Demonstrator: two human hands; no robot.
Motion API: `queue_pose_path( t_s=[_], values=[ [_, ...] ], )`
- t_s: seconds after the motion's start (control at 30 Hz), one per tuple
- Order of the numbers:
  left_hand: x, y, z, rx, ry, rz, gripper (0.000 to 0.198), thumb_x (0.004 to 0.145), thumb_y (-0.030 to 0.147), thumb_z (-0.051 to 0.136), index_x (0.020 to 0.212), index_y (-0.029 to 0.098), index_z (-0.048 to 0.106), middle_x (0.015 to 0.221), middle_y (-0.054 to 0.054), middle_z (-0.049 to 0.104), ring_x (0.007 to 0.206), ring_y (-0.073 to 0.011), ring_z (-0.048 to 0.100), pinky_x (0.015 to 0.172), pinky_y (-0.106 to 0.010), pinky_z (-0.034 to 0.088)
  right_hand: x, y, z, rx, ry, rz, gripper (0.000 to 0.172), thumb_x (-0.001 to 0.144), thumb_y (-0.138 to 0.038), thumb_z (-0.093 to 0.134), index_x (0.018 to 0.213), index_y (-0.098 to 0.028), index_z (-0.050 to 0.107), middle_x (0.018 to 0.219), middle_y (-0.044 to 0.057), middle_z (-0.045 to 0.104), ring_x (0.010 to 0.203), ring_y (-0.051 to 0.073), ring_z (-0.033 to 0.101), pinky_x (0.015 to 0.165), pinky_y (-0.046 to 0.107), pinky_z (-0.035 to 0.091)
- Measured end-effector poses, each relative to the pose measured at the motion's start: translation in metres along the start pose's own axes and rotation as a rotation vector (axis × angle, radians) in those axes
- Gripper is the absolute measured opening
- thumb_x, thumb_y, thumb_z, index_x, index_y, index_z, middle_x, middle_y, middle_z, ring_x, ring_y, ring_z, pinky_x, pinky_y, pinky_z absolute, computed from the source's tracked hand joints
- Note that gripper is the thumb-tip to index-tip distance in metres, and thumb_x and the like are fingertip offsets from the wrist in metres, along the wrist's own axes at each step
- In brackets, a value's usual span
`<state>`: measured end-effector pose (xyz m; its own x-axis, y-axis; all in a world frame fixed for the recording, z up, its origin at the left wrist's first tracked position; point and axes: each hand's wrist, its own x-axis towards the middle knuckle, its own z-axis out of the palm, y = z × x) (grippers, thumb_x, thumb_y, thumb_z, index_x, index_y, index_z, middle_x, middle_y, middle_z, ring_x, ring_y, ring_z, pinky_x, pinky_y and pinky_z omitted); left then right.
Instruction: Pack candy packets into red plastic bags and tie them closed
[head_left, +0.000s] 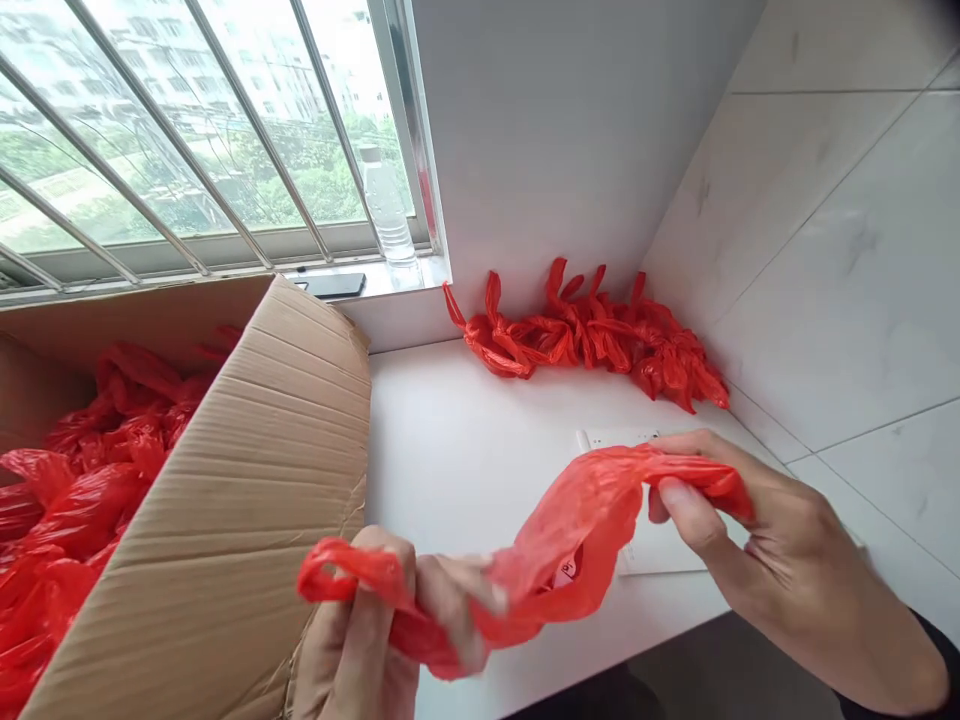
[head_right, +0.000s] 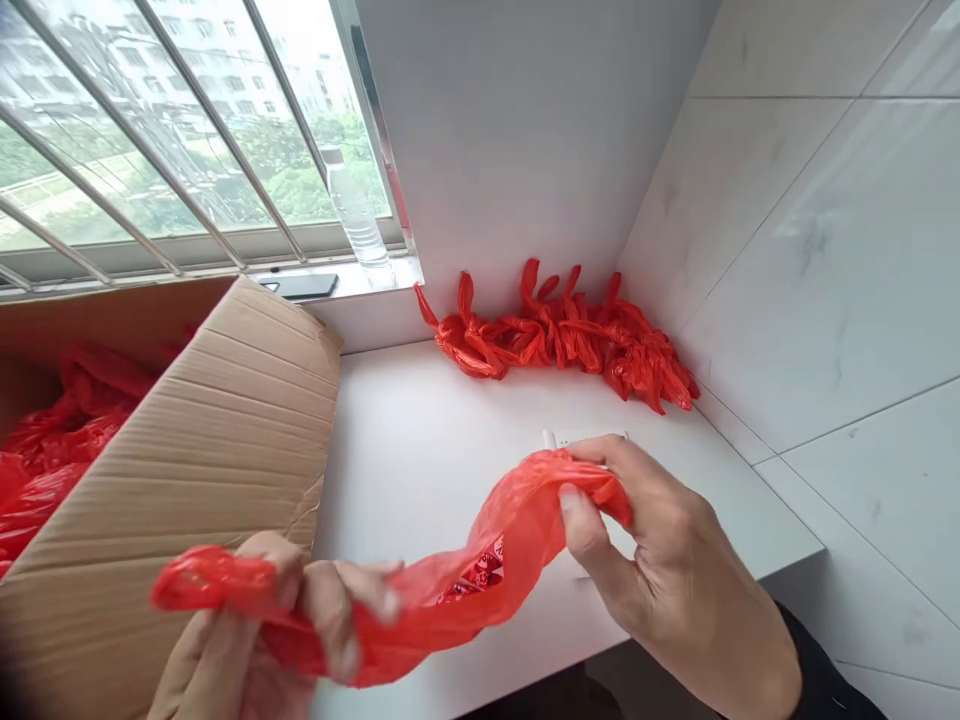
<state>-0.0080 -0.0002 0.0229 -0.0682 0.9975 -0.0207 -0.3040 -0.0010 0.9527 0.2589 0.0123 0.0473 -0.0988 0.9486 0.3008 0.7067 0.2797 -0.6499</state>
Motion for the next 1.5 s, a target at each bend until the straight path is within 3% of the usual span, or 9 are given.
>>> queue_pose_path(
  t_s=[0.2,0.3,0.4,0.57,0.9,1.03,1.13,1.37,1.5],
  values=[
    [0.022,0.002,0.013,0.088,0.007,-0.178,0.026,0.086,0.044,0.068,0.083,0.022,0.053,0.062,0.006,0.046,0.052,-0.0104,0.045,0.055,-0.024,0.045,0.014,-0.013,0.01,0.187,-0.01,-0.184,0.009,0.094,-0.024,0.056,0.088,-0.025,0.063,0.092,-0.001,0.066,0.083,0.014,0.064,0.071,0.025,0.05],
    [0.022,0.002,0.029,0.429,-0.176,-0.092,0.042,0.077,0.031,0.075,0.114,0.024,0.056,0.084,-0.001,0.061,0.074,-0.0174,0.058,0.069,-0.027,0.049,0.022,-0.029,0.018,0.192,-0.102,-0.27,0.005,0.091,-0.021,0.057,0.088,-0.022,0.061,0.077,-0.002,0.063,0.068,0.013,0.059,0.061,0.026,0.048],
    [0.023,0.001,0.043,0.556,-0.374,-0.045,0.019,0.078,0.027,0.069,0.096,0.023,0.063,0.079,-0.002,0.061,0.07,-0.0182,0.055,0.065,-0.027,0.045,0.031,-0.044,0.026,0.189,-0.18,-0.344,0.008,0.089,-0.016,0.058,0.086,-0.022,0.062,0.072,-0.002,0.061,0.064,0.013,0.057,0.06,0.026,0.049],
    [0.039,0.0,0.036,0.483,-0.476,-0.108,0.036,0.095,0.044,0.051,0.067,0.02,0.051,0.061,0.002,0.043,0.057,-0.0127,0.036,0.054,-0.026,0.034,0.053,-0.038,0.033,0.235,-0.222,-0.301,0.035,0.094,-0.026,0.059,0.129,-0.027,0.058,0.127,0.008,0.062,0.113,0.023,0.06,0.094,0.036,0.052],
    [0.059,-0.016,0.008,0.039,-0.426,-0.357,0.038,0.098,0.046,0.045,0.095,0.018,0.07,0.063,-0.001,0.059,0.059,-0.0133,0.056,0.06,-0.025,0.045,0.054,-0.025,0.046,0.496,-0.405,-0.054,0.013,0.096,-0.027,0.056,0.089,-0.023,0.064,0.086,0.001,0.066,0.085,0.017,0.062,0.083,0.031,0.049],
    [0.062,-0.011,0.0,0.223,-0.557,-0.287,0.029,0.093,0.04,0.061,0.079,0.015,0.067,0.076,-0.004,0.065,0.066,-0.0134,0.058,0.065,-0.026,0.046,0.054,-0.016,0.069,0.571,-0.419,-0.149,0.016,0.095,-0.034,0.06,0.105,-0.024,0.065,0.116,0.005,0.064,0.117,0.022,0.056,0.103,0.038,0.043],
    [0.057,-0.009,-0.006,0.331,-0.607,-0.198,0.014,0.092,0.028,0.06,0.089,0.016,0.067,0.086,-0.006,0.067,0.069,-0.0151,0.059,0.064,-0.027,0.047,0.061,-0.002,0.09,0.667,-0.504,-0.047,0.034,0.103,-0.045,0.043,0.123,-0.022,0.058,0.108,0.006,0.066,0.098,0.019,0.063,0.091,0.036,0.048],
    [0.051,-0.049,-0.015,0.772,-0.242,0.612,0.038,0.086,-0.001,0.056,0.112,0.023,0.067,0.102,-0.006,0.068,0.089,-0.0166,0.068,0.073,-0.024,0.053,0.065,0.018,0.123,0.801,-0.768,0.16,0.039,0.1,-0.051,0.047,0.119,-0.02,0.059,0.064,-0.006,0.049,0.057,0.011,0.046,0.055,0.024,0.039],
    [0.048,-0.069,-0.024,0.86,-0.238,0.706,0.052,0.089,0.003,0.058,0.133,0.03,0.06,0.118,-0.01,0.066,0.106,-0.0209,0.066,0.083,-0.03,0.057,0.064,0.021,0.131,0.833,-0.773,0.149,0.034,0.095,-0.051,0.057,0.096,-0.018,0.062,0.074,-0.002,0.057,0.065,0.013,0.052,0.062,0.027,0.045]
  ],
)
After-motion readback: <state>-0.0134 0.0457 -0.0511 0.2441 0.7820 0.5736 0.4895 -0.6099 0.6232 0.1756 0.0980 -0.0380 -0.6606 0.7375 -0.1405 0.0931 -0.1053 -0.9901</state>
